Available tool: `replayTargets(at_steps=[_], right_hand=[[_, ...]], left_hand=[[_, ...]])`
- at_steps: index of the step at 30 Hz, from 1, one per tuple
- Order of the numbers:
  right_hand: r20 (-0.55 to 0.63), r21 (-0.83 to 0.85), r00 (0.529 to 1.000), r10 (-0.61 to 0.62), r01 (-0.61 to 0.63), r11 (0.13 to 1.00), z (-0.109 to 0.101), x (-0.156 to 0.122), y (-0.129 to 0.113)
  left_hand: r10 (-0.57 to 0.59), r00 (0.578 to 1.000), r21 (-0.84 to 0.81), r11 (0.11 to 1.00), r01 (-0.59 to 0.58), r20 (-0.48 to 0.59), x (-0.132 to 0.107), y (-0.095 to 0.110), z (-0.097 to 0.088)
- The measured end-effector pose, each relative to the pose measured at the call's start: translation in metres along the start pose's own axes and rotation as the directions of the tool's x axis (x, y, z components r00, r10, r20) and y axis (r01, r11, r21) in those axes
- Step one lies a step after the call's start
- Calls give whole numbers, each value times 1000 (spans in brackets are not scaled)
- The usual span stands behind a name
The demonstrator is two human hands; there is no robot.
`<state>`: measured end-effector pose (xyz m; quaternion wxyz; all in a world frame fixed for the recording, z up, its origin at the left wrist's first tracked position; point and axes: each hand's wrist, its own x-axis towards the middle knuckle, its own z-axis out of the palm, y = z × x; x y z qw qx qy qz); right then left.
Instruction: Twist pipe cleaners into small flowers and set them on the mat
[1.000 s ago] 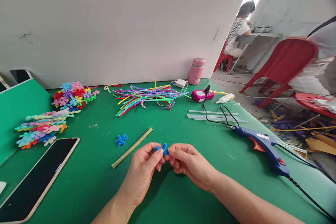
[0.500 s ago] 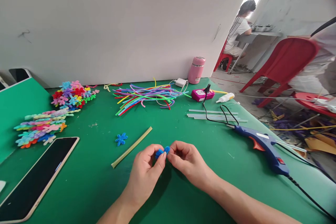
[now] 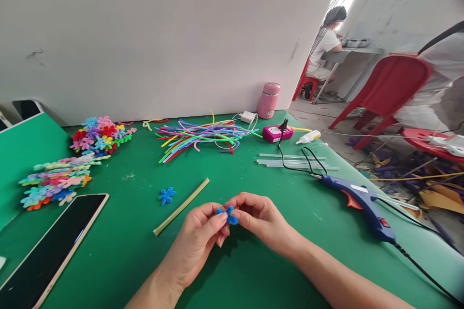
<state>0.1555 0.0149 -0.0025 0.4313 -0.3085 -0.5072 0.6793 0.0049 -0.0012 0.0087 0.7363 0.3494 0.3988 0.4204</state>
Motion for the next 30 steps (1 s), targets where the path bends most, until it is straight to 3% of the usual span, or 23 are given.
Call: replayTargets(at_steps=[9, 13, 19, 24, 30], right_hand=[[-23, -145, 993, -118, 113, 983, -4, -2, 6], [20, -169, 991, -133, 134, 976, -3, -2, 5], [47, -410, 974, -222, 221, 885, 0, -5, 1], [6, -357, 973, -230, 217, 908, 2, -6, 4], [26, -277, 990, -141, 143, 950, -1, -4, 4]], left_hand=[[-14, 998, 136, 991, 5, 67, -1, 4, -3], [-58, 996, 125, 991, 49, 72, 0, 5, -4], [-109, 989, 111, 989, 98, 99, -1, 4, -3], [-11, 998, 240, 971, -5, 65, -1, 2, -5], [41, 999, 282, 959, -39, -4, -3, 4, -2]])
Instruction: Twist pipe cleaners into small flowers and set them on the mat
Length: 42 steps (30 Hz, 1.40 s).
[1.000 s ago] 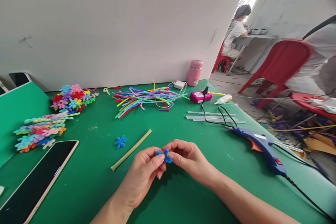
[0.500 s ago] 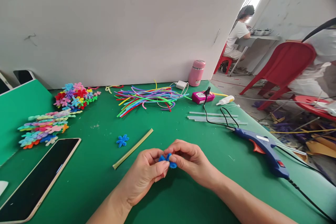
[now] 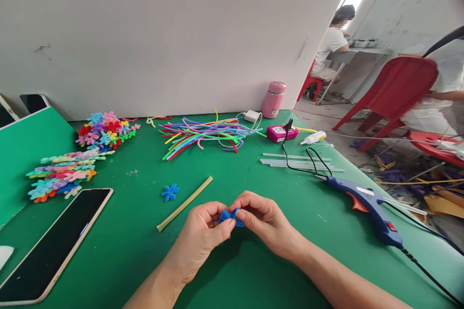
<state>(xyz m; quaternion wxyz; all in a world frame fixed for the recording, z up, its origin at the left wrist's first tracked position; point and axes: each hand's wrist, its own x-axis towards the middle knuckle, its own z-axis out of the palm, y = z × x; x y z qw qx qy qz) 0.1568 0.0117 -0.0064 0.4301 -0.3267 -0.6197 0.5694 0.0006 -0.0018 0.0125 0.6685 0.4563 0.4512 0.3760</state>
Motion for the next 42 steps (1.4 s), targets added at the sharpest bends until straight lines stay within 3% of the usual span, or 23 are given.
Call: replayTargets(at_steps=[4, 8, 15, 20, 23, 28, 32, 37, 40, 42], right_hand=[[36, 9, 999, -7, 6, 1000, -4, 0, 1], [12, -59, 999, -46, 47, 997, -6, 0, 3], [16, -282, 985, -172, 169, 944, -5, 0, -3], [189, -415, 948, -256, 314, 854, -10, -1, -11], [298, -531, 914, -276, 399, 747, -12, -1, -16], [322, -703, 904, -282, 427, 569, -9, -2, -14], [271, -739, 916, -295, 394, 547, -5, -2, -10], [118, -678, 977, -175, 208, 705, -1, -2, -8], [23, -613, 995, -99, 93, 785, 3, -2, -7], [-21, -546, 999, -36, 19, 838, 6, -2, -7]], left_hand=[[35, 999, 47, 998, -33, -34, -1, 4, 3], [84, 996, 120, 989, -83, 1, 0, 4, 3], [65, 998, 160, 985, -64, -1, -1, 5, 2], [-81, 994, -18, 996, 83, 72, -1, 7, -3], [-143, 979, -49, 987, 152, 143, 0, 7, -5], [-110, 984, 39, 994, 105, 138, 1, 6, -3], [-26, 994, 231, 973, 1, 105, 0, 5, 0], [186, 980, 539, 820, -191, 64, -3, 5, 4], [363, 928, 726, 615, -307, 85, -3, 1, 5], [485, 864, 817, 437, -376, 138, -1, -4, 4]])
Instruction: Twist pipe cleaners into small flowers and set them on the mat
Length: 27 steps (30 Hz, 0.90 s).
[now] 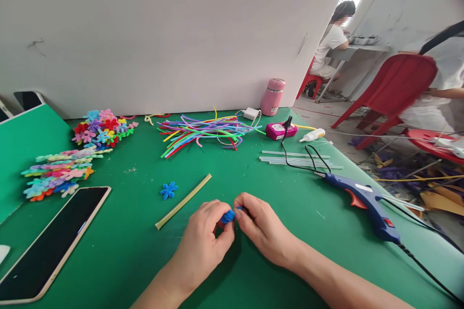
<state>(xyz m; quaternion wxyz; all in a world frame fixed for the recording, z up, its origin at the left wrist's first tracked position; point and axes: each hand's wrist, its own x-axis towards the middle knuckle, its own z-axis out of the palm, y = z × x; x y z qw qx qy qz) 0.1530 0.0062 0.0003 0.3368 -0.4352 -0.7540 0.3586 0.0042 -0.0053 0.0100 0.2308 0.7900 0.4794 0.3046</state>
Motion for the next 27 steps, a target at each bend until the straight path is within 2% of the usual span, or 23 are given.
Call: replayTargets(at_steps=[3, 7, 10, 12, 13, 15, 16, 17, 18, 19, 21, 24, 27], right_hand=[[24, 124, 996, 87, -89, 988, 2, 1, -1], [59, 217, 982, 181, -190, 957, 4, 2, 1], [124, 325, 954, 275, -300, 897, 7, 3, 5], [159, 376, 939, 306, -344, 860, 8, 4, 7], [166, 386, 937, 309, -350, 853, 8, 4, 7], [171, 397, 942, 290, -335, 854, 4, 5, 6], [172, 407, 947, 271, -319, 856, 1, 5, 5], [175, 421, 953, 246, -298, 857, -3, 5, 4], [173, 438, 960, 222, -277, 855, -7, 5, 3], [165, 447, 966, 199, -253, 858, -12, 5, 2], [136, 426, 981, 136, -182, 886, -19, 5, 2], [87, 296, 996, -20, -6, 955, -24, 4, 4], [81, 190, 983, -167, 149, 970, -23, 3, 5]], left_hand=[[183, 980, 213, 963, -163, -78, -2, -5, 5], [350, 936, 454, 841, -294, -42, -5, -8, 7], [406, 914, 560, 758, -335, -3, -6, -6, 8], [383, 923, 534, 784, -316, -17, -6, -6, 9], [344, 938, 476, 832, -287, -35, -5, -5, 9], [185, 981, 253, 954, -163, -66, -2, -4, 7], [67, 996, 93, 994, -62, -51, 0, -4, 6], [-62, 998, -86, 994, 61, -3, 1, -3, 3], [-177, 981, -261, 946, 191, 76, 3, -3, 1], [-251, 955, -412, 862, 295, 160, 4, -3, -2], [-324, 902, -611, 663, 432, 286, 5, -4, -5], [-337, 864, -731, 465, 499, 375, 4, -7, -7], [-310, 829, -745, 368, 556, 465, 3, -8, -7]])
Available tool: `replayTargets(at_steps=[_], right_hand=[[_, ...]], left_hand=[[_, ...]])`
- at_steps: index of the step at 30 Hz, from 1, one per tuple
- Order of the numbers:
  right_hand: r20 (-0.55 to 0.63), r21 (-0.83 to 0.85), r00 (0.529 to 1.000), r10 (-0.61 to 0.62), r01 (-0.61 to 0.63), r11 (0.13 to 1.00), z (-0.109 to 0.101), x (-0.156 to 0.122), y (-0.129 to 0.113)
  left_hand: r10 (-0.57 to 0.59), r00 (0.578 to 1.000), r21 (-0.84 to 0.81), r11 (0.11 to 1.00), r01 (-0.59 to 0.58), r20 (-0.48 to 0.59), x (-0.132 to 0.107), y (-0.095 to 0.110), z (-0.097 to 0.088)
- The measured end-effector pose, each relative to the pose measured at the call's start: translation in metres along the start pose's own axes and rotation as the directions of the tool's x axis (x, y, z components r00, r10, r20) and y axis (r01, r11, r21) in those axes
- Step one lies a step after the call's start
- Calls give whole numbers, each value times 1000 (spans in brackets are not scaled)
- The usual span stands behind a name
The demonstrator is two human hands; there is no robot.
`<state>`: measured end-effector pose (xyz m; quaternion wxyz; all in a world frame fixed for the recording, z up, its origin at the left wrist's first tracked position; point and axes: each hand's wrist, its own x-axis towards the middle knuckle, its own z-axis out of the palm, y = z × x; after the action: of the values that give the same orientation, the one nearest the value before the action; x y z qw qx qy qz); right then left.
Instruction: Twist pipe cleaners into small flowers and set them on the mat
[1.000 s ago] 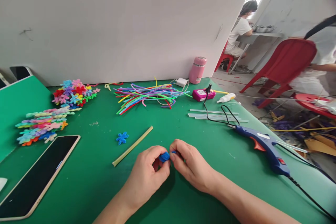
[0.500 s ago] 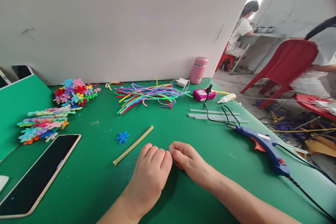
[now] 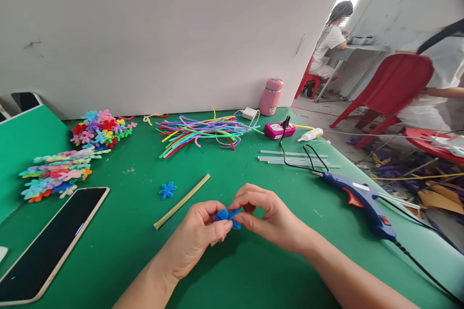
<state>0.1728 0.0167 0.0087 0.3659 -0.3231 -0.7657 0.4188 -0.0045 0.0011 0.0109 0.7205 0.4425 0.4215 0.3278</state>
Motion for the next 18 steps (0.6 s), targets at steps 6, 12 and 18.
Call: replayTargets(at_steps=[6, 12, 18], right_hand=[[45, -94, 993, -107, 111, 989, 0, -1, -3], [83, -241, 982, -171, 186, 953, -3, 0, -4], [80, -362, 969, -234, 247, 899, -2, 0, -3]], left_hand=[[-55, 997, -30, 998, 56, 48, -1, 4, 2], [-11, 998, 49, 999, 8, 55, -1, 3, 0], [25, 998, 115, 993, -32, 57, -1, 3, 0]])
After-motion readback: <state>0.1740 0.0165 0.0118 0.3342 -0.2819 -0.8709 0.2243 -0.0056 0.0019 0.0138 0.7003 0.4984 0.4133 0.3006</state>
